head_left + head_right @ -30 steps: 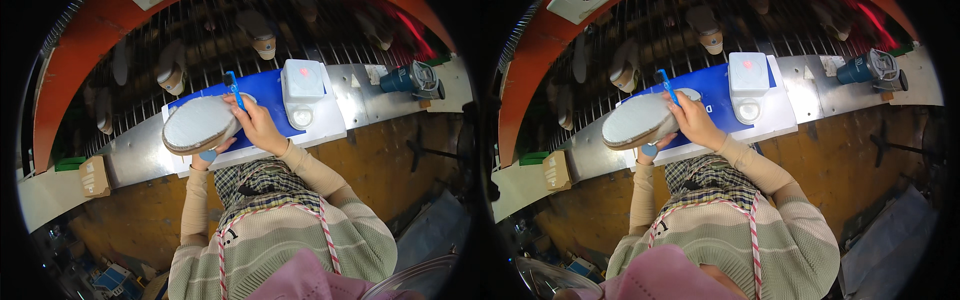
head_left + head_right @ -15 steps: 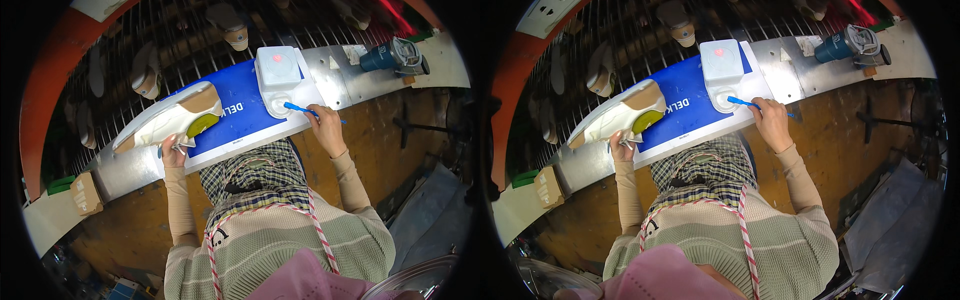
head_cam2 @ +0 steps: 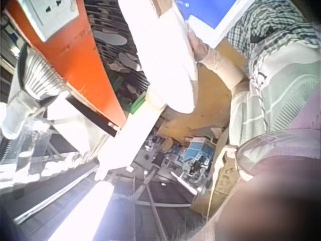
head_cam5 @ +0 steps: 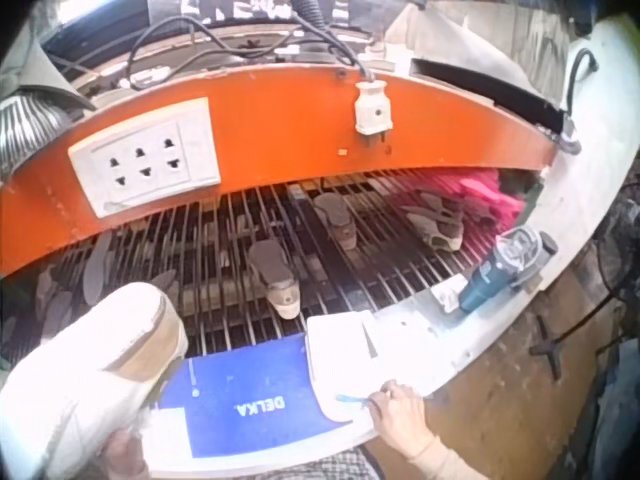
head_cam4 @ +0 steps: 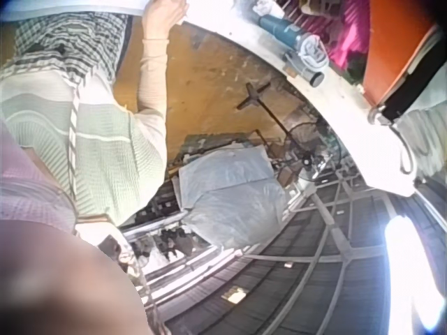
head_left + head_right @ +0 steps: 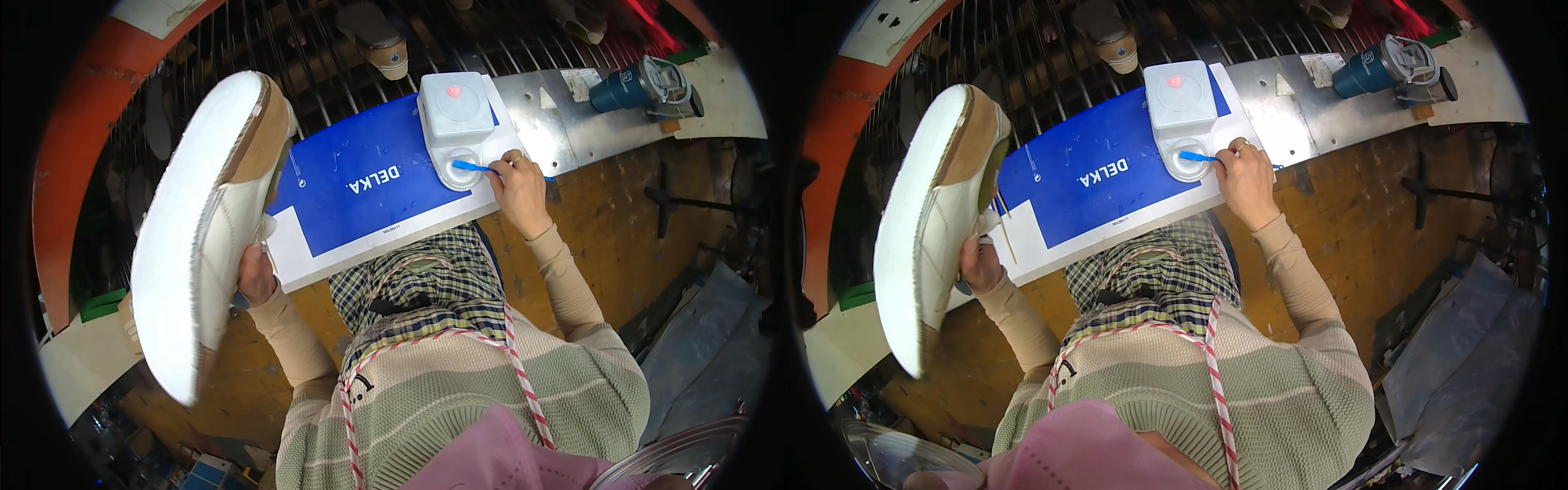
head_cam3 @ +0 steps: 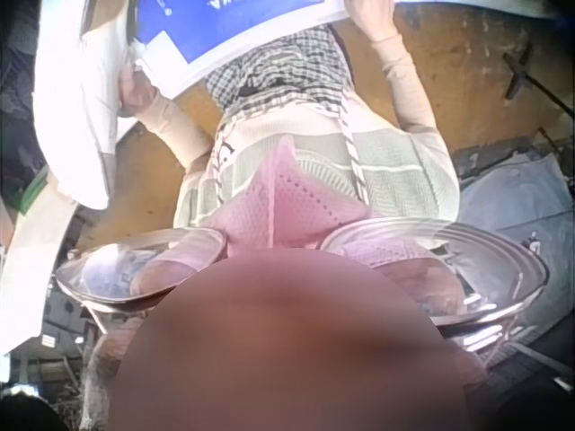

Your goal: The person repeatedly brushes a white sneaker with a blue brush, dipping the brush into a small container of liquid between strokes. They rotate the shoe to clean the upper, sides, and sole, then place it on a conveyor belt and repeat the process.

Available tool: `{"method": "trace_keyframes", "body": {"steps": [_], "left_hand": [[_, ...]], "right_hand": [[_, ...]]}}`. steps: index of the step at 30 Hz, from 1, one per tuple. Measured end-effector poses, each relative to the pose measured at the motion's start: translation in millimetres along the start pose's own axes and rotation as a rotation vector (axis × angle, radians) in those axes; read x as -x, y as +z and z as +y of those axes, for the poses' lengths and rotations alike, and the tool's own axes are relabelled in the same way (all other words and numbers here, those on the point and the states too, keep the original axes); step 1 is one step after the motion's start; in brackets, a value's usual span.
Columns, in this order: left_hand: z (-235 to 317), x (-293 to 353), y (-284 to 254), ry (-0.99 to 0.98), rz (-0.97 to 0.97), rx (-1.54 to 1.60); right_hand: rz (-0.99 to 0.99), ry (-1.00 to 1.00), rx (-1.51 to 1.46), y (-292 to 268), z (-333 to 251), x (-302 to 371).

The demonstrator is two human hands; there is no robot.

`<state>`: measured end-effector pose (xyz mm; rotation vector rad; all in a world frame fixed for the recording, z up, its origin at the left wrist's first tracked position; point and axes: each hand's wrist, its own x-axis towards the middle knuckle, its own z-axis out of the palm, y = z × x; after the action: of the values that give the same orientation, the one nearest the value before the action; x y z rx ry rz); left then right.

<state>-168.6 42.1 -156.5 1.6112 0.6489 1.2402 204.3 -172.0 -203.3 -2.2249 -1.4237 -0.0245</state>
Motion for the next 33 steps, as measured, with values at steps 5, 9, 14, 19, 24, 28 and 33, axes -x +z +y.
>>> {"method": "trace_keyframes", "body": {"steps": [5,9,14,19,24,28,33], "left_hand": [[6.8,-25.4,5.9,0.608,0.119,-0.679],[23.4,-47.5,30.8,0.809,0.11,-0.741],[46.8,-46.6,68.3,0.664,0.009,-0.649],[62.7,-55.1,91.0,0.873,-0.034,-0.739],[76.2,-59.0,93.1,0.923,-0.081,-0.743],[80.4,-58.8,85.8,0.958,-0.115,-0.809],[83.3,-56.9,80.1,0.989,-0.157,-0.845]], "right_hand": [[-0.17,0.227,-0.363,-4.7,22.5,2.7],[-0.462,0.705,-0.898,-16.0,22.6,2.8],[-0.367,0.53,-1.347,-37.1,-33.3,-33.7],[0.012,0.036,-1.48,-61.9,-116.9,-87.6],[0.252,-0.175,-1.183,-80.3,-160.2,-108.9],[0.423,-0.268,-0.908,-86.5,-163.9,-111.9],[0.556,-0.361,-0.687,-98.7,-159.7,-124.9]]}}
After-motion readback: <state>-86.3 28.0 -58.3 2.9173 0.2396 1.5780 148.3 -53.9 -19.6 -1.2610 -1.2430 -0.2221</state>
